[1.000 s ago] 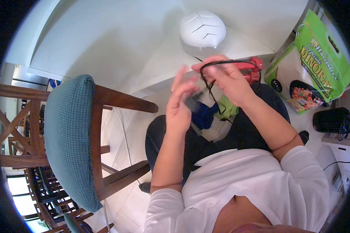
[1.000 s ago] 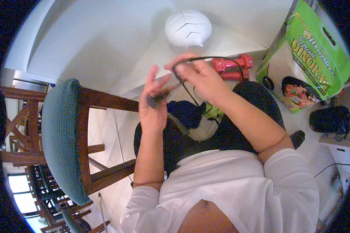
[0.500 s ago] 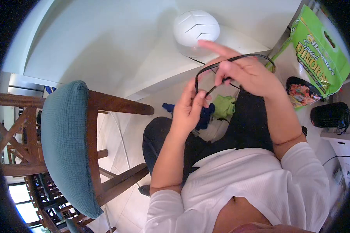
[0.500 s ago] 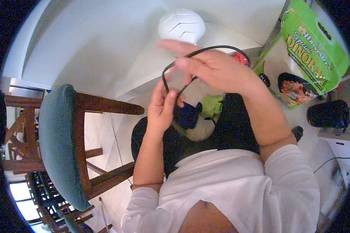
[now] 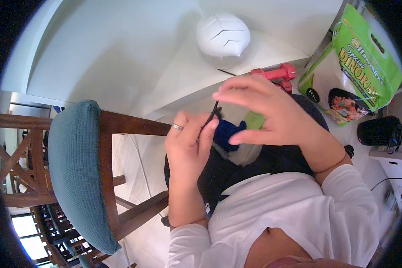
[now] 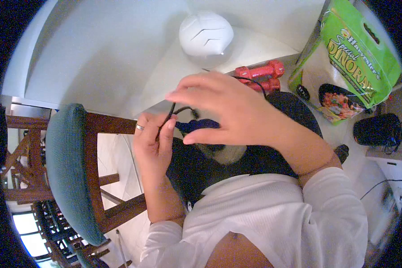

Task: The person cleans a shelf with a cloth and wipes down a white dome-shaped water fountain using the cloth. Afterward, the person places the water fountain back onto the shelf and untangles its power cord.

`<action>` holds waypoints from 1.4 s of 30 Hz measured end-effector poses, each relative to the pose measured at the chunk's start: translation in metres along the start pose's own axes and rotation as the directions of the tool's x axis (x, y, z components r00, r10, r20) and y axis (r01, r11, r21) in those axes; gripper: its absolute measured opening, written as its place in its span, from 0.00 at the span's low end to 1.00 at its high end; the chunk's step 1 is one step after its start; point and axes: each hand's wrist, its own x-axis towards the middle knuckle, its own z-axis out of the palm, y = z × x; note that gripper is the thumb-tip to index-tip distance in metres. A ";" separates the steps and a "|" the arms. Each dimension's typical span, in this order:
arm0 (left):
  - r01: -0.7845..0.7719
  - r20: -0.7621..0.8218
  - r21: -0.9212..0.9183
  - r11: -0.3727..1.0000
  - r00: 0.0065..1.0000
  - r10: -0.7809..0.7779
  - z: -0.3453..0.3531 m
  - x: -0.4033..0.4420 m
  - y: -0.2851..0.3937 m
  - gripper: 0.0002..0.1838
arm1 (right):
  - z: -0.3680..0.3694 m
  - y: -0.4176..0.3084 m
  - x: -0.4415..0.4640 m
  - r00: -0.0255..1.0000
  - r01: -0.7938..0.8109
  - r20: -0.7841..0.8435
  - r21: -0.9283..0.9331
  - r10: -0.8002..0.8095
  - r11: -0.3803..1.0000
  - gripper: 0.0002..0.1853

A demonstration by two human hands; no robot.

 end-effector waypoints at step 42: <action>-0.026 0.326 -0.089 0.996 0.944 0.054 -0.014 -0.020 -0.030 0.34 | -0.035 0.011 -0.026 0.869 -0.135 0.459 -0.144 0.187 0.980 0.12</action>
